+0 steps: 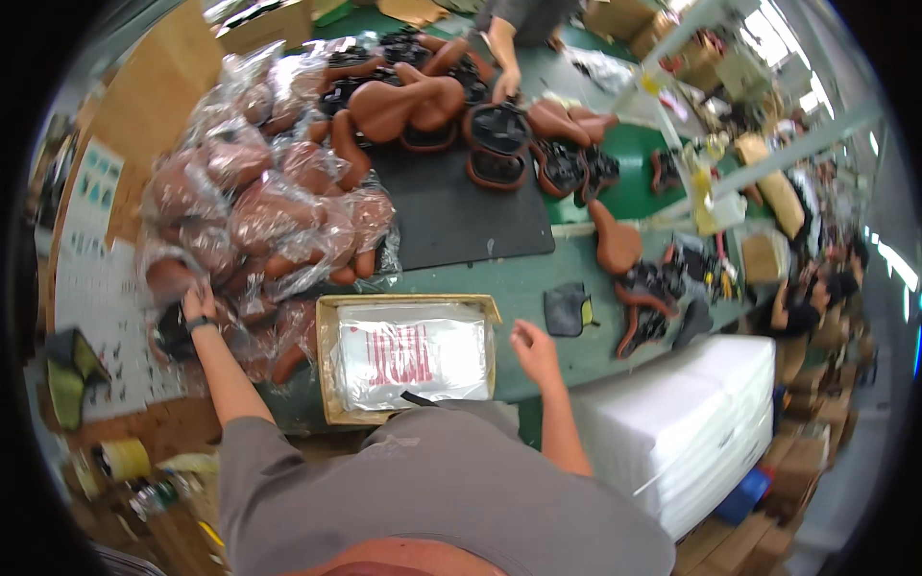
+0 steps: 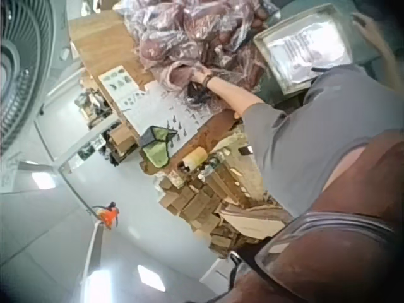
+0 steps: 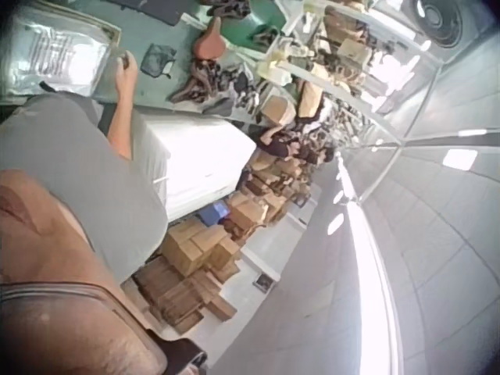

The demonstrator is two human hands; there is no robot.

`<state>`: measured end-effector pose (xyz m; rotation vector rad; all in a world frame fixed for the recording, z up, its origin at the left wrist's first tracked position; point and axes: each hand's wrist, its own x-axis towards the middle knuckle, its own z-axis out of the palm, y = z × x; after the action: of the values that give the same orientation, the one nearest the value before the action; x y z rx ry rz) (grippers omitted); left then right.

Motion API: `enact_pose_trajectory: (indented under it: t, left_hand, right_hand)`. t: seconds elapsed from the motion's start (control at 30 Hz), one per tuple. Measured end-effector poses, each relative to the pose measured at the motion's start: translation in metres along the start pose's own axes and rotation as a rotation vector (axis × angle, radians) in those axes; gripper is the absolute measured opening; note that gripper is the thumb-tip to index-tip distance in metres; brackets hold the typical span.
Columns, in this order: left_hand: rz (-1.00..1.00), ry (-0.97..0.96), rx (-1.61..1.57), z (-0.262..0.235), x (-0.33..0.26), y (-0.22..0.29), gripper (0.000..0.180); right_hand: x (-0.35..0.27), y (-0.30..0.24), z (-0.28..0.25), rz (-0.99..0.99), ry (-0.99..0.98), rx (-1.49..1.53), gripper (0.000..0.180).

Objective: Inspecting and sorting bicycle seats on a factory assembly line.

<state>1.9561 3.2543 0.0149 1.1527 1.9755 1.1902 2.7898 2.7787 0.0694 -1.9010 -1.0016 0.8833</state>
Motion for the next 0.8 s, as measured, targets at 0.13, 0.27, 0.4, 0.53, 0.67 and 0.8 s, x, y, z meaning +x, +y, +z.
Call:
enact_pose_trajectory:
  t: [0.13, 0.27, 0.4, 0.53, 0.67, 0.8]
  left_hand:
    - [-0.251, 0.264, -0.613, 0.147, -0.132, 0.060, 0.074]
    - [0.635, 0.455, 0.411, 0.199, -0.289, 0.149, 0.073]
    - [0.873, -0.399, 0.347, 0.245, -0.444, 0.193, 0.037]
    - [0.618, -1.161, 0.176, 0.297, -0.544, 0.150, 0.026]
    - [0.443, -1.540, 0.207, 0.347, -0.579, 0.120, 0.023]
    - [0.575, -1.550, 0.460, 0.399, -0.609, 0.092, 0.032]
  right_hand:
    - [0.084, 0.033, -0.032, 0.076, 0.060, -0.031, 0.046]
    - [0.232, 0.011, -0.018, 0.230, -0.006, 0.412, 0.057]
    - [0.424, -0.009, 0.010, 0.202, 0.106, 0.724, 0.069]
    - [0.585, -0.022, 0.017, 0.378, 0.191, 0.924, 0.086]
    - [0.634, 0.009, 0.024, 0.574, 0.080, 1.120, 0.076]
    - [0.572, 0.060, -0.004, 0.432, 0.012, 1.427, 0.066]
